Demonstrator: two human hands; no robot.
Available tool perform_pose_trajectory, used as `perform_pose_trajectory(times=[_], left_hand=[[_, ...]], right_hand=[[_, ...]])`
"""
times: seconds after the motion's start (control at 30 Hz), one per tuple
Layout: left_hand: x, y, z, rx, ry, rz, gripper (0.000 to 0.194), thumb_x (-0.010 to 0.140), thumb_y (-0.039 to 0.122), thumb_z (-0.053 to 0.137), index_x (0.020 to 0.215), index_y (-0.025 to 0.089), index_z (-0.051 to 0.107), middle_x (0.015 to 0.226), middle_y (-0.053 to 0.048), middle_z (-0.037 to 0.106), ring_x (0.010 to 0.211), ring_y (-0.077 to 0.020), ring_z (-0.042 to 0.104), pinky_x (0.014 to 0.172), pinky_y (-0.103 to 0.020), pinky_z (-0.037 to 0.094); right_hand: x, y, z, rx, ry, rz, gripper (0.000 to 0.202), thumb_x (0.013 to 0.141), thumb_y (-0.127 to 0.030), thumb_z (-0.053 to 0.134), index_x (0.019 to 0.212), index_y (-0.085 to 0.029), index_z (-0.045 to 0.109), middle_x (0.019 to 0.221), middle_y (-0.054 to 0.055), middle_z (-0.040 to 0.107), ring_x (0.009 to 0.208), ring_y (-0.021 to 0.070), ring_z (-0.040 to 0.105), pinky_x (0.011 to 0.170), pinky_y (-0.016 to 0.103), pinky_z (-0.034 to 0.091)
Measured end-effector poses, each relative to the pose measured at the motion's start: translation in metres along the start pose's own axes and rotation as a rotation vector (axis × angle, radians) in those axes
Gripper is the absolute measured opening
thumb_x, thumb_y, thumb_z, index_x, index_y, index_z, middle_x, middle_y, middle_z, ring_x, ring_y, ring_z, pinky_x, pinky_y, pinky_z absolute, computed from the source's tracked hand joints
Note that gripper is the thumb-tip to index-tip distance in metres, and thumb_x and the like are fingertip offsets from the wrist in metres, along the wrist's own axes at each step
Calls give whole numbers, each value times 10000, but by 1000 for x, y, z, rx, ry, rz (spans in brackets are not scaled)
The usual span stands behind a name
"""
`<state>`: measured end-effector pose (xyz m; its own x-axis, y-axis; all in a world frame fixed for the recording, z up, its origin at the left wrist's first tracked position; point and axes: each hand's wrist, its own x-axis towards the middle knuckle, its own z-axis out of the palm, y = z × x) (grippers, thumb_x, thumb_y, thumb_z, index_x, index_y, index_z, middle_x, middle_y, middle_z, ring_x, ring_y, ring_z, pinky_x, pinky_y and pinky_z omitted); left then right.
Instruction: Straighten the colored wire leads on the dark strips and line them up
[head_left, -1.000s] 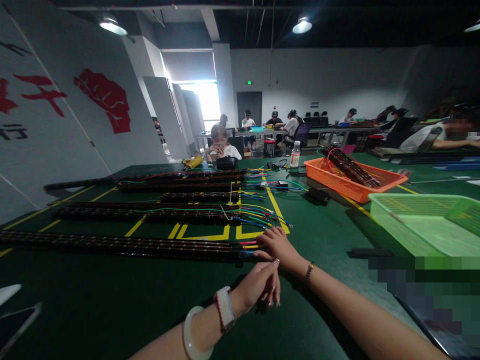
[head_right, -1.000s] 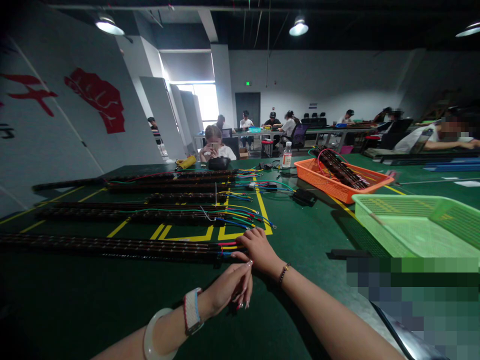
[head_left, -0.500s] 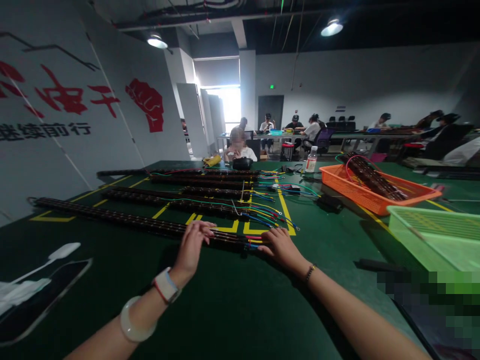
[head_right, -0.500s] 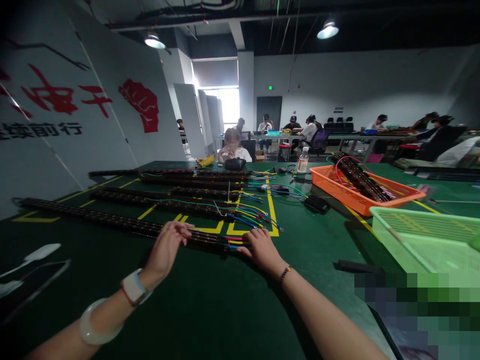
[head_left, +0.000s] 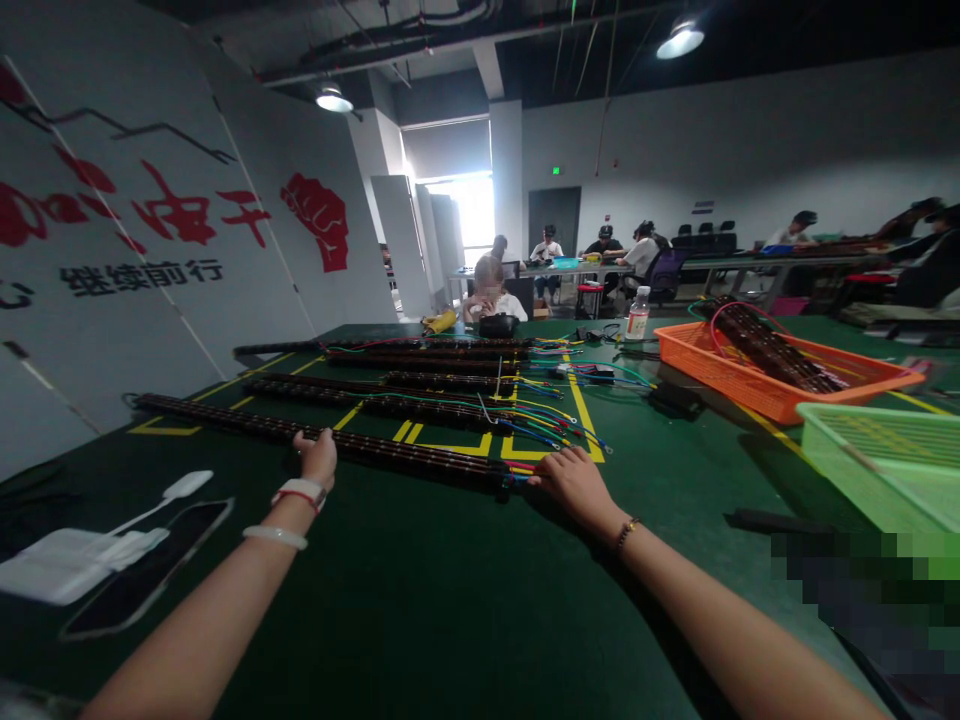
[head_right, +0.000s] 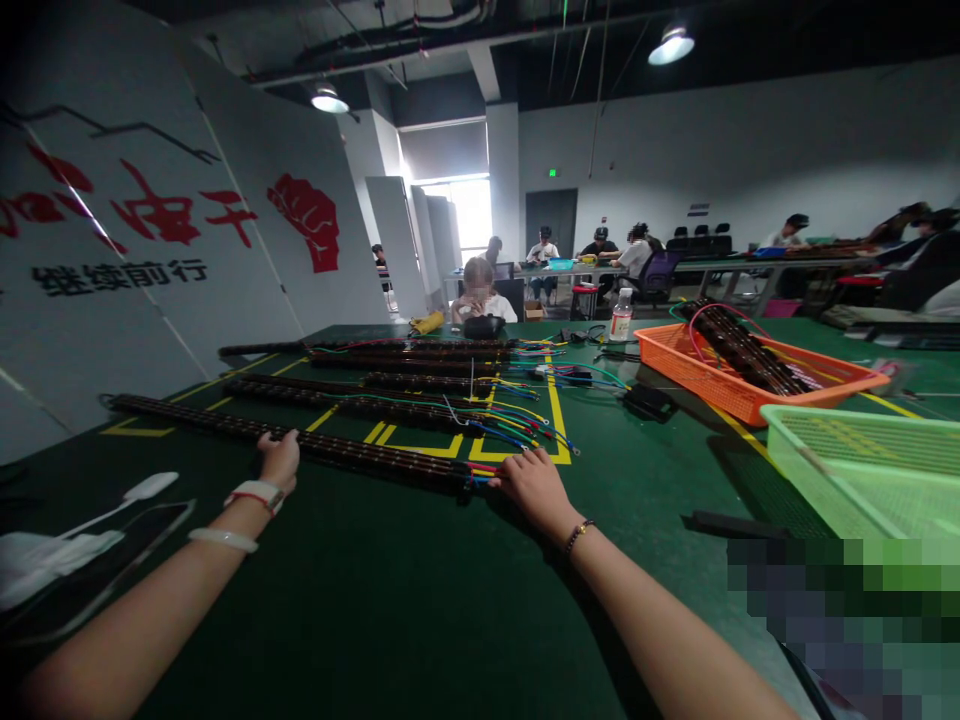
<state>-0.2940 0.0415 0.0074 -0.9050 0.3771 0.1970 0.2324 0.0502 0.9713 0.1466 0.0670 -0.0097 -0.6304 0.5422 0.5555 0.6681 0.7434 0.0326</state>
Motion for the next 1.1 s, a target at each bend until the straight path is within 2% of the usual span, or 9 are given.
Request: perform_pose_trajectory(times=[0.1,0.23,0.37,0.53,0.77,0.93,1.1], left_hand=[[4,-1,9,-14,41,-103,427,863,328,555,1254,180,472,1267,-104,495,1090,-243,527,900,-471,458],[8,-3,19,-45,71,-167,406,865,334,552,1233,175,490,1240,-101,515,1061,-232,543,879,-455,474],[9,-5,25,-106,68,-154,418,866,339,548,1246,178,482,1266,-104,499,1087,-240,530,897,-467,463],[7,-8,35,-167,-15,-123,428,866,335,550,1259,185,475,1296,-106,481,1129,-252,507,930,-487,438],[6,-9,59,-156,-201,-88,490,859,349,550,1309,197,429,1376,-113,414,1227,-283,428,1003,-534,353],[3,-8,67,-122,-347,-57,599,808,310,557,1366,243,351,1430,-92,377,1319,-242,345,1093,-406,261],[-1,-15,69,-92,-380,21,601,790,332,539,1356,238,358,1425,-92,392,1310,-236,366,1083,-374,279]], right_hand=[[2,0,-3,-71,78,0,232,934,-367,493,835,-181,589,764,23,619,726,182,502,710,307,289],[5,4,-7,-132,163,6,217,942,-328,478,829,-181,590,743,24,603,706,177,477,715,312,279],[7,15,-8,-163,199,37,221,941,-333,482,823,-183,593,740,26,605,716,175,478,720,311,276],[5,31,-7,-190,222,95,257,937,-377,484,838,-173,603,763,35,617,737,182,481,718,309,284],[-1,48,-10,-213,172,192,239,933,-364,479,861,-176,607,814,60,627,759,205,478,722,322,280],[-7,63,-4,-200,73,256,232,927,-372,474,890,-193,617,840,70,637,790,224,491,727,340,285],[-10,71,6,-140,-1,314,301,915,-456,462,922,-199,617,872,71,634,823,228,514,736,337,328]])
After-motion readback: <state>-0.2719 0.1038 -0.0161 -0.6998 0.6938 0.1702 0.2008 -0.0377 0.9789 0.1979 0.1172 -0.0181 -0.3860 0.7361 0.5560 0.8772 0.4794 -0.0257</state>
